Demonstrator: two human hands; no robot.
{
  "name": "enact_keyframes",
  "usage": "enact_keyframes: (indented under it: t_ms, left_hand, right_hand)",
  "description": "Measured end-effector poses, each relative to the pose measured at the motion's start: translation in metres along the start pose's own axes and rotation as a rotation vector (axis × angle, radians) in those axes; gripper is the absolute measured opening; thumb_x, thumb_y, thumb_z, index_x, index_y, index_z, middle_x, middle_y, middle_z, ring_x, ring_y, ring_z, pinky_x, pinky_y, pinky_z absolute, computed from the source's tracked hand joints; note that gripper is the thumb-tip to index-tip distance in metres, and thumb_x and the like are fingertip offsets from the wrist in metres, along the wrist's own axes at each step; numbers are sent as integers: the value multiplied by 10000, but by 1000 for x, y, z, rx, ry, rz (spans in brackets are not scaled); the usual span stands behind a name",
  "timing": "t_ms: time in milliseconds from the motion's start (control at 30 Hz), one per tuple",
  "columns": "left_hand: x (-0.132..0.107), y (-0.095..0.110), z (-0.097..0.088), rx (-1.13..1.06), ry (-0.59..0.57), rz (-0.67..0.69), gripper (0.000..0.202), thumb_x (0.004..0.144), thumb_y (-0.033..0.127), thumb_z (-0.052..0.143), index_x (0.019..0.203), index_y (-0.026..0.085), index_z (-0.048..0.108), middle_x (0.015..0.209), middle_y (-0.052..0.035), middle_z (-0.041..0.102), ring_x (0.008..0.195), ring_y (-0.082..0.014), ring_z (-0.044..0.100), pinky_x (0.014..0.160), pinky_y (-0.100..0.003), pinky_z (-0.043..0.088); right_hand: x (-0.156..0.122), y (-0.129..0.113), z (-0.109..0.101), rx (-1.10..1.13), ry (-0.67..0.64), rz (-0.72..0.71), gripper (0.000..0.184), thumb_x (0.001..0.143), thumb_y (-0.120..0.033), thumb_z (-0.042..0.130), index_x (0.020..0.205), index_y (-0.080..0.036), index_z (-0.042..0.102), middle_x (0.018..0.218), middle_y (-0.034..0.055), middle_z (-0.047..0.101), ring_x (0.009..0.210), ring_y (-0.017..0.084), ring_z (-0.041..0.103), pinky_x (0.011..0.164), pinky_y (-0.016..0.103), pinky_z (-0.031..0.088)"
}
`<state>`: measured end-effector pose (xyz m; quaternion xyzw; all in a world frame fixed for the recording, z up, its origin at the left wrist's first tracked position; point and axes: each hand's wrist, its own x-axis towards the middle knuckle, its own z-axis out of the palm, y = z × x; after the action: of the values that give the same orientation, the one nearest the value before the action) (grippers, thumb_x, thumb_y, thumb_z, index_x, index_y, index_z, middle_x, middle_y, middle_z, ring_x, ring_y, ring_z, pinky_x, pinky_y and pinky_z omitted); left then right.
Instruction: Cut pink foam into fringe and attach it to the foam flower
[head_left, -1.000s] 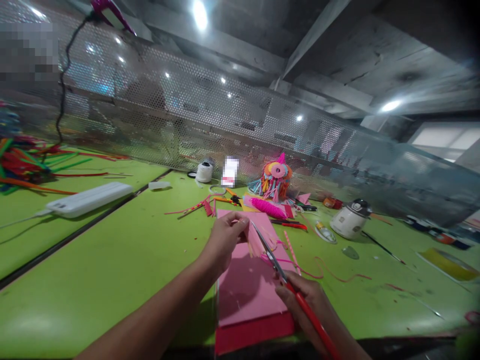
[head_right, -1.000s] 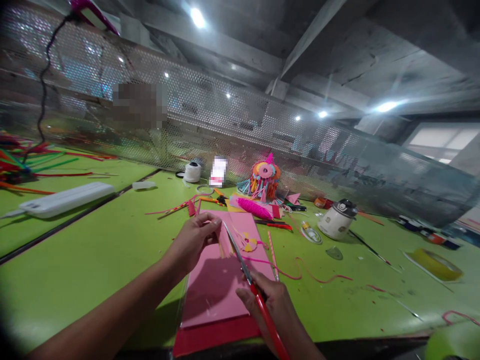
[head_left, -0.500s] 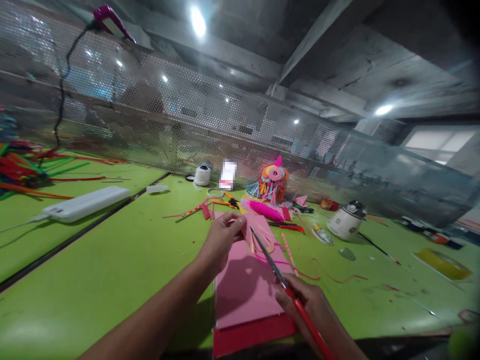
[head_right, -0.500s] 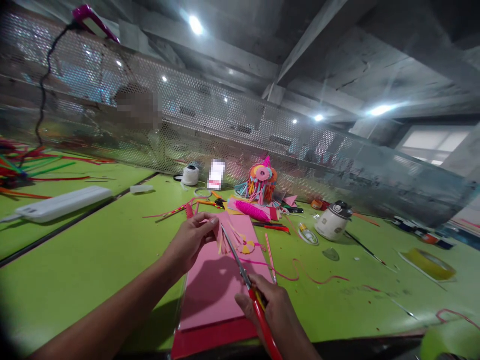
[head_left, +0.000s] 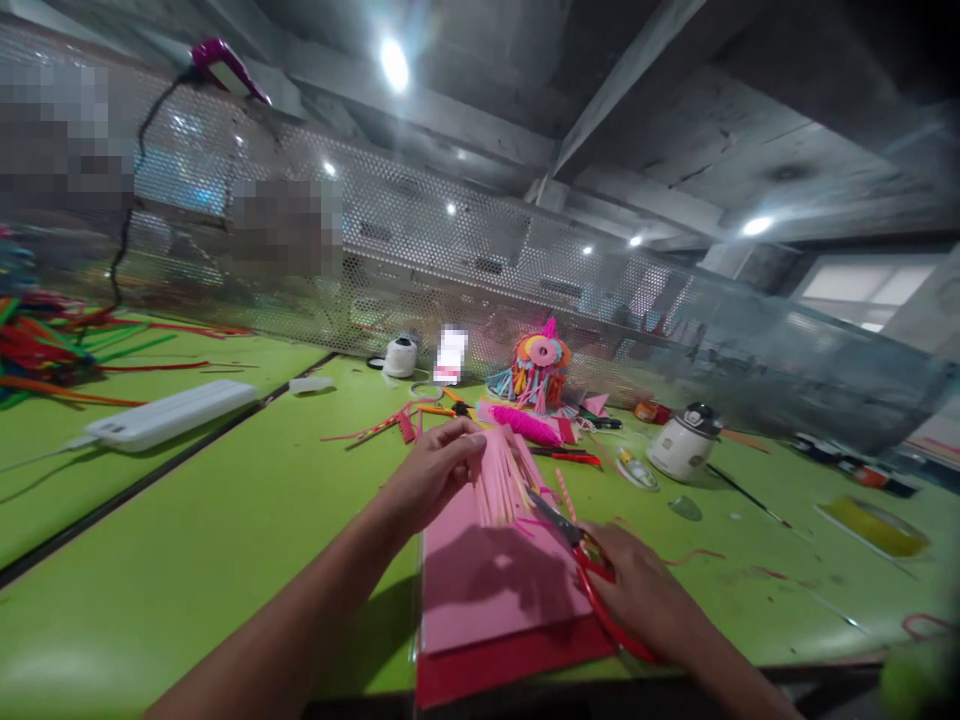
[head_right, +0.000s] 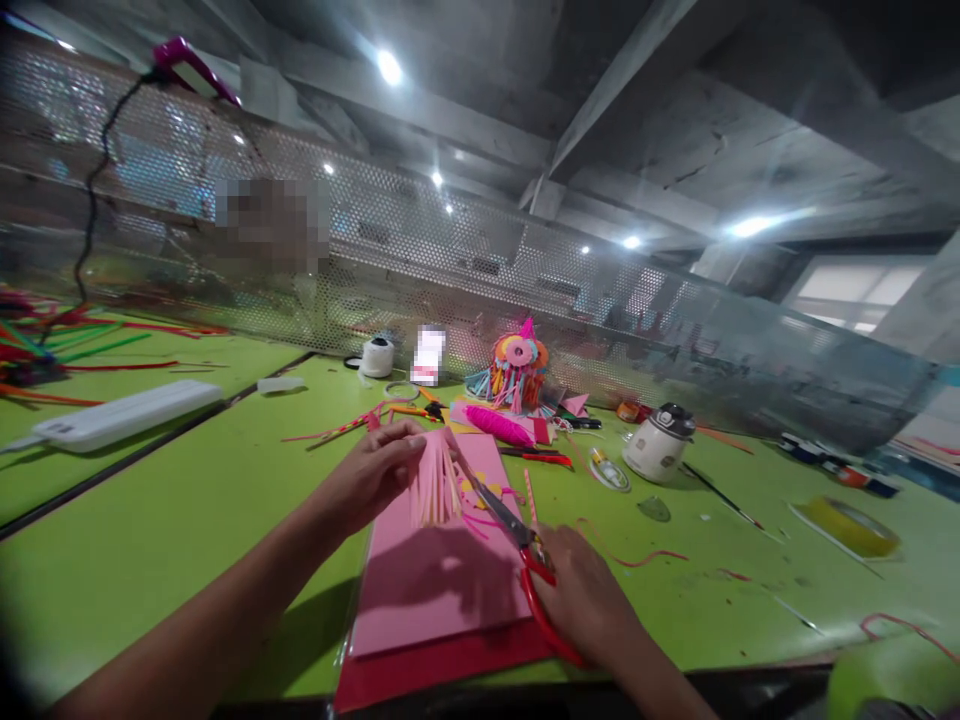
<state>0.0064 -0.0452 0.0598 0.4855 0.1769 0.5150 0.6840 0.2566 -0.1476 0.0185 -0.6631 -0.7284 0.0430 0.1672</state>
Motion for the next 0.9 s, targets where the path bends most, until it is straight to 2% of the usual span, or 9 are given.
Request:
enact_keyframes:
  t_ms: [167,267,367,500,567,667,900]
  left_hand:
    - [-3,0,-1,21,-132,-80,98,747,240,629,765,156,582,559,22,510,492,-52,442,492,-175,330]
    - [-4,0,0,19,-191,-107,119,739,257,643,753,158,578,587,5,540,517,-72,476,525,-206,367]
    - [-4,-1,1,30,-227,-125,134,731,269,651,744,157,578,598,-2,553,525,-81,485,535,-219,378]
    - [-4,-4,1,85,-240,-156,161,738,298,643,758,153,575,617,-1,542,552,-88,489,558,-229,388]
    - [-3,-5,0,110,-234,-161,167,743,303,638,763,149,577,622,2,530,562,-86,485,568,-226,389]
    - [-3,-4,0,151,-197,-158,170,747,307,631,751,142,589,603,10,506,551,-79,466,563,-216,382]
    - [-2,-3,3,143,-133,-221,154,731,295,640,720,144,610,582,15,497,530,-76,449,541,-211,361]
  right_hand:
    - [19,2,3,-111,-92,-154,326,824,-279,484,1119,-179,581,976,104,613,909,227,553,799,320,406]
    - [25,-6,-10,-125,-31,-178,276,841,-311,478,1017,-172,638,880,104,625,833,224,558,757,332,410]
    - [36,-28,-34,153,141,-187,283,863,-352,460,950,-160,649,852,85,641,782,191,571,723,309,429]
    - [56,-64,-53,594,78,-269,269,857,-376,480,901,-160,633,850,45,643,784,160,577,714,277,448]
    - [65,-77,-50,700,4,-292,246,834,-366,519,819,-146,627,764,25,614,714,139,553,663,259,436]
    - [76,-85,-38,850,-40,-278,228,807,-332,556,686,-140,582,633,-17,523,591,100,473,576,233,389]
    - [84,-75,-19,1048,-80,-247,164,786,-287,583,693,-152,569,621,-35,499,578,86,445,572,222,376]
